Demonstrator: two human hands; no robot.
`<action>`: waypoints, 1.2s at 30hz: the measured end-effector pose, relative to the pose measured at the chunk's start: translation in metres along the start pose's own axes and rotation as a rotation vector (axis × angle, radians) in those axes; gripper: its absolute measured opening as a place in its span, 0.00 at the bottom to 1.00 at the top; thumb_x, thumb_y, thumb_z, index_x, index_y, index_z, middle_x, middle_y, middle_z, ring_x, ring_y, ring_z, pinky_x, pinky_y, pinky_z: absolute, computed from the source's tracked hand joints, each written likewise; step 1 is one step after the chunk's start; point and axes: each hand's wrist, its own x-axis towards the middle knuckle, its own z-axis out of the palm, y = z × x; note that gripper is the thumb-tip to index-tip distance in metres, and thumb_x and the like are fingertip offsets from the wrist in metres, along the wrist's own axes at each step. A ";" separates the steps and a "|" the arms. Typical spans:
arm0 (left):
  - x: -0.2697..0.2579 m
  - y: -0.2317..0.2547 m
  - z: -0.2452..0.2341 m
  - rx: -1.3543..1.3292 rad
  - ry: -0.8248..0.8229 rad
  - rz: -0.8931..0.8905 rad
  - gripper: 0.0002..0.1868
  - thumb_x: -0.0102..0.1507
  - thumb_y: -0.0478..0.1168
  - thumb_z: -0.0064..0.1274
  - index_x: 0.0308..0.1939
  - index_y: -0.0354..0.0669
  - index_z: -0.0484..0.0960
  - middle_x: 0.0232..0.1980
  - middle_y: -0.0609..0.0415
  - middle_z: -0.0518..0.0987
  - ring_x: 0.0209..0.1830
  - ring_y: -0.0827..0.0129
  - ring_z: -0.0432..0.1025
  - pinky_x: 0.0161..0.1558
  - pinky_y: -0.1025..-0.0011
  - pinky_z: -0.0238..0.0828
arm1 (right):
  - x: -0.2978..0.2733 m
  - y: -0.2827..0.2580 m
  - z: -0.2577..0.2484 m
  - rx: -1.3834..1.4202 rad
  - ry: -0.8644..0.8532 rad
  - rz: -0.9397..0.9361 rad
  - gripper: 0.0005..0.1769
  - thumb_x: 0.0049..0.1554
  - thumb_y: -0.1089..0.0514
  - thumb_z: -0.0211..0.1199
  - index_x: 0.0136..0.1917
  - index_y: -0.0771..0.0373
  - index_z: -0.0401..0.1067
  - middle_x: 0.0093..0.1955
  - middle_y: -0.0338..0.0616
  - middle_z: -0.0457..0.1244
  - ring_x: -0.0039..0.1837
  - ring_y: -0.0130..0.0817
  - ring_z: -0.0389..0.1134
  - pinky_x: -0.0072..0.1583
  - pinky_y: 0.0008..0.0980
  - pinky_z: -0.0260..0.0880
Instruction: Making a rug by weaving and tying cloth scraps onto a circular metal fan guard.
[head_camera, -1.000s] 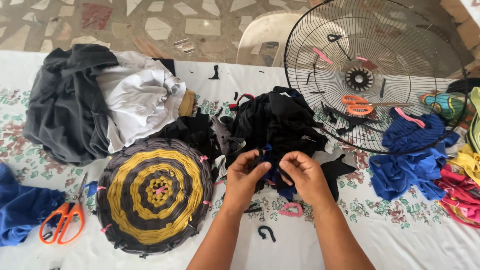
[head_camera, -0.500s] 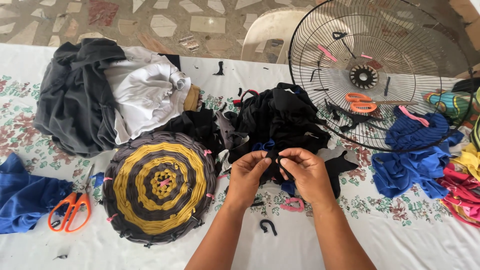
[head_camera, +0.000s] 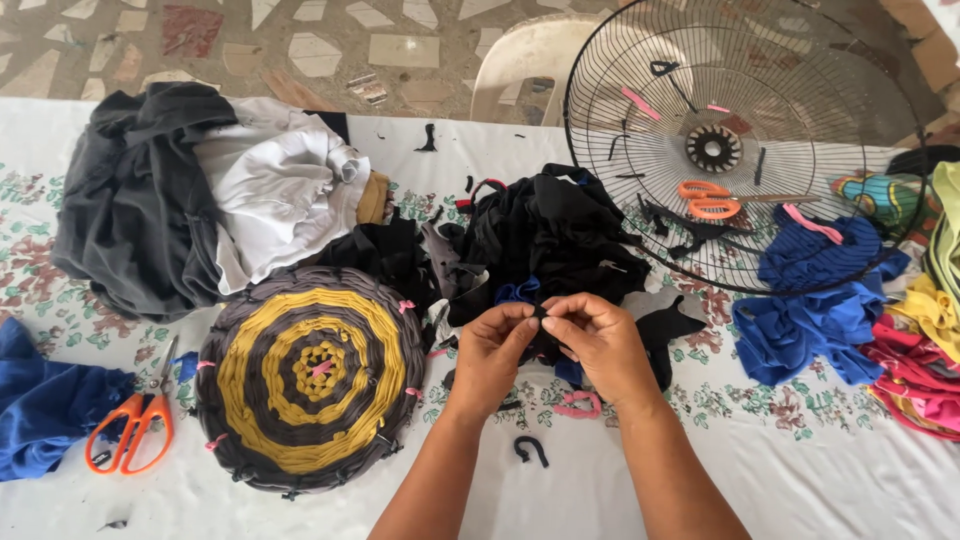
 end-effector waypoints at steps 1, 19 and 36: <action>-0.002 -0.002 0.001 -0.001 -0.003 -0.007 0.06 0.68 0.32 0.55 0.47 0.32 0.83 0.39 0.58 0.82 0.37 0.80 0.73 0.39 0.79 0.73 | 0.000 0.004 -0.002 0.000 0.006 0.004 0.02 0.56 0.68 0.66 0.44 0.66 0.75 0.51 0.34 0.69 0.39 0.16 0.62 0.38 0.20 0.61; -0.017 0.045 0.017 1.076 -0.044 0.869 0.11 0.59 0.26 0.58 0.44 0.38 0.81 0.42 0.51 0.81 0.47 0.56 0.75 0.48 0.61 0.71 | 0.001 0.000 0.004 -0.023 0.023 0.057 0.04 0.61 0.67 0.62 0.50 0.64 0.75 0.44 0.32 0.66 0.39 0.14 0.59 0.37 0.18 0.55; 0.007 0.039 -0.011 0.305 -0.190 -0.118 0.08 0.67 0.35 0.57 0.44 0.31 0.86 0.37 0.58 0.84 0.37 0.80 0.75 0.41 0.79 0.74 | 0.002 0.008 -0.017 -0.272 -0.182 -0.316 0.11 0.54 0.75 0.64 0.48 0.65 0.79 0.48 0.35 0.69 0.48 0.20 0.69 0.50 0.20 0.70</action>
